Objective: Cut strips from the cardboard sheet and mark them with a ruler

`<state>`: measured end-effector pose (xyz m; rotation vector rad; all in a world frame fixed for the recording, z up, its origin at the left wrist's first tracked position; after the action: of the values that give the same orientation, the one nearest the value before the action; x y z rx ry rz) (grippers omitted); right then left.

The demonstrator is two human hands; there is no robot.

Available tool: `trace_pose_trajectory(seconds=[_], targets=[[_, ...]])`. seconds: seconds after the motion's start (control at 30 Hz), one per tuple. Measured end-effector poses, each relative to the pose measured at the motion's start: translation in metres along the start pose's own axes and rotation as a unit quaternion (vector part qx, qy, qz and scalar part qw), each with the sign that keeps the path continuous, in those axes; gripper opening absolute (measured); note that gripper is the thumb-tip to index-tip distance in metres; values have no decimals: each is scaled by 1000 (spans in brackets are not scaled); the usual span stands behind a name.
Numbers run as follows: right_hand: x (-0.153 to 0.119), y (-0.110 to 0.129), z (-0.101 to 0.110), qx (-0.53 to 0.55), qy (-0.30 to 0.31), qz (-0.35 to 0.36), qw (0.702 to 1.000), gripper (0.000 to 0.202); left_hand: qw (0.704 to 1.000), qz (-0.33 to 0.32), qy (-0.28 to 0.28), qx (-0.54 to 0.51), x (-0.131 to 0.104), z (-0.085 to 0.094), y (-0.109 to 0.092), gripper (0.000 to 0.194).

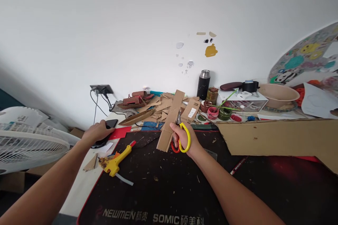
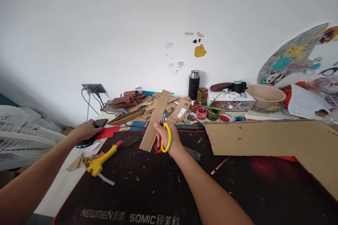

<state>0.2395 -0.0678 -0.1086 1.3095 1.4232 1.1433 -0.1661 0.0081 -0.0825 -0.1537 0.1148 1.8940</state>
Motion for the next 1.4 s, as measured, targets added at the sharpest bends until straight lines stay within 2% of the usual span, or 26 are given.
trace_pose_trajectory(seconds=[0.17, 0.3, 0.47, 0.63, 0.77, 0.97, 1.1, 1.23, 1.33, 1.4], targets=[[0, -2, -1, -19, 9, 10, 1000, 55, 999, -11, -36, -11, 0, -3, -6, 55], [0, -2, -1, -21, 13, 5, 1000, 50, 997, -28, -57, -33, 1, -3, -3, 58], [-1, 1, -1, -29, 15, 2, 999, 47, 993, -47, -75, -82, -2, 7, 14, 61], [0, -2, -1, -40, 15, 4, 999, 49, 983, -65, -116, -130, -18, 17, 34, 38], [0, -8, -1, -51, 18, 2, 999, 51, 981, -51, -113, -149, -35, 17, 48, 32], [0, -11, 0, -62, 20, -3, 998, 46, 982, -39, -105, -152, -50, 12, 59, 45], [1, -13, 1, -72, 14, -16, 997, 46, 984, -74, -105, -125, -52, 3, 58, 49], [1, -16, 1, -70, 9, -23, 997, 47, 983, -94, -106, -114, -39, -5, 48, 55], [1, -16, 1, -71, 12, -27, 997, 48, 983, -101, -105, -116, -20, -1, 33, 57], [1, -15, 1, -75, 12, -24, 997, 48, 981, -92, -116, -122, -11, 7, 21, 60]])
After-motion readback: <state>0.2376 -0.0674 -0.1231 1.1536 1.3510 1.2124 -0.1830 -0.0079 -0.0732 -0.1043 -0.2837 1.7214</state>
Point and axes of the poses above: each hand's wrist, its own x-axis towards the middle knuckle, its own z-axis out of the back of the hand, y = z × x, the point moved 3 cm from there along x, towards the middle knuckle, and after that the axes turned 2 degrees about z, right-handed, at the moved point
